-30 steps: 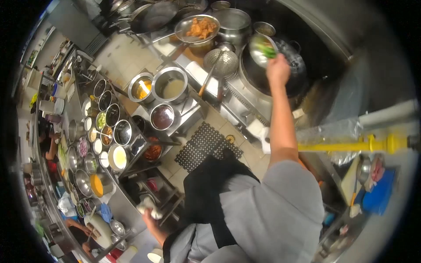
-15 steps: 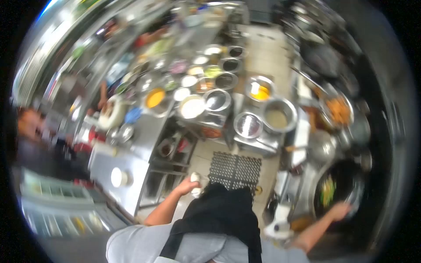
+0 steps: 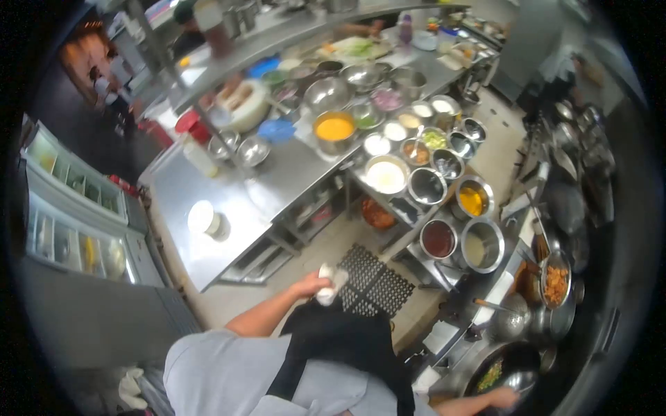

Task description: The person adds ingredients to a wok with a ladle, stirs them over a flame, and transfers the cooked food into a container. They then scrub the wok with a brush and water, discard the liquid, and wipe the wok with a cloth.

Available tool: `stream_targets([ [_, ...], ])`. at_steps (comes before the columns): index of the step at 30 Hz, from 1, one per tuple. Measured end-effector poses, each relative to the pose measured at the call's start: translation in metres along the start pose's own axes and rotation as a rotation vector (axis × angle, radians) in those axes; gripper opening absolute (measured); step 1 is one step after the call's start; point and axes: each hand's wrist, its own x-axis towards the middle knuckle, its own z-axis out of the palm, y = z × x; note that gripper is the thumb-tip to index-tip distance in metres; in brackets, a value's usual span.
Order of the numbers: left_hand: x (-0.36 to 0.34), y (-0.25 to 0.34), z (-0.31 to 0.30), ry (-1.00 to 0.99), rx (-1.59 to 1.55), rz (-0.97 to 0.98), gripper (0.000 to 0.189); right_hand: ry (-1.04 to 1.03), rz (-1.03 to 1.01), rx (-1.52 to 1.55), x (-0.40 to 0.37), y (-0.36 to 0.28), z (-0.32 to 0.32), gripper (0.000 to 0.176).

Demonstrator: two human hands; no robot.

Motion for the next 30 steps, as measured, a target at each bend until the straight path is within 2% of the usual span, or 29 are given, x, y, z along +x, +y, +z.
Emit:
stream_targets([
  [1,0.001,-0.009,-0.011,-0.03,-0.089,-0.013,0.048,-0.006,0.039,0.119,-0.011,-0.063,-0.054,0.03],
  [2,0.006,-0.012,-0.026,-0.059,-0.171,-0.013,0.047,-0.048,-0.017,0.283,-0.017,-0.094,-0.036,0.037],
  [3,0.009,-0.016,-0.04,-0.059,-0.206,0.013,0.046,-0.036,-0.126,0.332,-0.045,-0.153,-0.043,0.036],
  [4,0.01,-0.02,-0.052,-0.066,-0.236,0.035,0.045,-0.259,-0.167,0.575,-0.09,-0.227,-0.094,0.038],
  [5,0.002,-0.009,-0.06,-0.021,-0.286,0.022,0.045,-0.655,-0.209,0.643,-0.124,-0.282,-0.09,0.03],
  [6,0.017,-0.029,-0.078,-0.034,-0.334,0.06,0.047,-0.925,0.054,1.157,-0.196,-0.36,-0.157,0.023],
  [7,-0.007,0.006,-0.083,-0.001,-0.309,0.02,0.048,-1.189,0.033,1.332,-0.256,-0.421,-0.224,0.026],
  [8,-0.035,0.044,-0.085,0.03,-0.282,-0.022,0.049,-1.385,-0.086,1.262,-0.308,-0.466,-0.236,0.031],
  [9,-0.019,0.016,-0.098,0.054,-0.414,0.071,0.05,-1.545,-0.252,1.138,-0.357,-0.503,-0.275,0.029],
  [10,-0.017,0.011,-0.107,0.057,-0.424,0.069,0.05,-1.765,-0.323,1.214,-0.427,-0.545,-0.242,0.031],
  [11,-0.017,0.01,-0.116,0.124,-0.481,0.07,0.051,-1.905,-0.357,1.212,-0.47,-0.576,-0.298,0.03],
  [13,-0.023,0.009,-0.13,0.205,-0.562,0.084,0.048,-2.073,-0.514,1.264,-0.56,-0.638,-0.326,0.025],
  [15,-0.032,0.015,-0.14,0.23,-0.585,0.082,0.046,-2.16,-0.541,1.252,-0.608,-0.685,-0.393,0.026],
  [17,-0.037,0.017,-0.152,0.26,-0.596,0.084,0.044,-2.13,-0.628,1.178,-0.653,-0.731,-0.429,0.023],
  [19,-0.039,0.009,-0.157,0.315,-0.69,0.143,0.041,-2.18,-0.562,1.239,-0.675,-0.756,-0.475,0.023],
  [20,-0.041,0.005,-0.159,0.32,-0.684,0.135,0.041,-2.188,-0.55,1.238,-0.691,-0.765,-0.488,0.023],
  [22,-0.04,0.001,-0.162,0.362,-0.714,0.132,0.039,-2.4,-0.684,1.163,-0.709,-0.781,-0.501,0.023],
  [23,-0.038,-0.001,-0.162,0.357,-0.706,0.127,0.039,-2.396,-0.672,1.17,-0.71,-0.784,-0.499,0.023],
  [25,-0.038,-0.007,-0.162,0.394,-0.723,0.116,0.036,-2.285,-1.298,0.706,-0.713,-0.79,-0.49,0.024],
  [27,-0.037,-0.012,-0.163,0.383,-0.69,0.087,0.037,-2.052,-1.701,0.7,-0.722,-0.779,-0.465,0.039],
  [28,-0.03,-0.01,-0.162,0.361,-0.662,0.061,0.037,-2.235,-1.532,0.613,-0.725,-0.767,-0.448,0.04],
  [29,-0.03,-0.001,-0.156,0.308,-0.696,0.048,0.038,-2.175,-1.687,0.819,-0.731,-0.743,-0.408,0.041],
  [30,-0.028,0.006,-0.151,0.238,-0.72,0.019,0.039,-2.049,-1.936,1.479,-0.697,-0.706,-0.37,0.038],
])
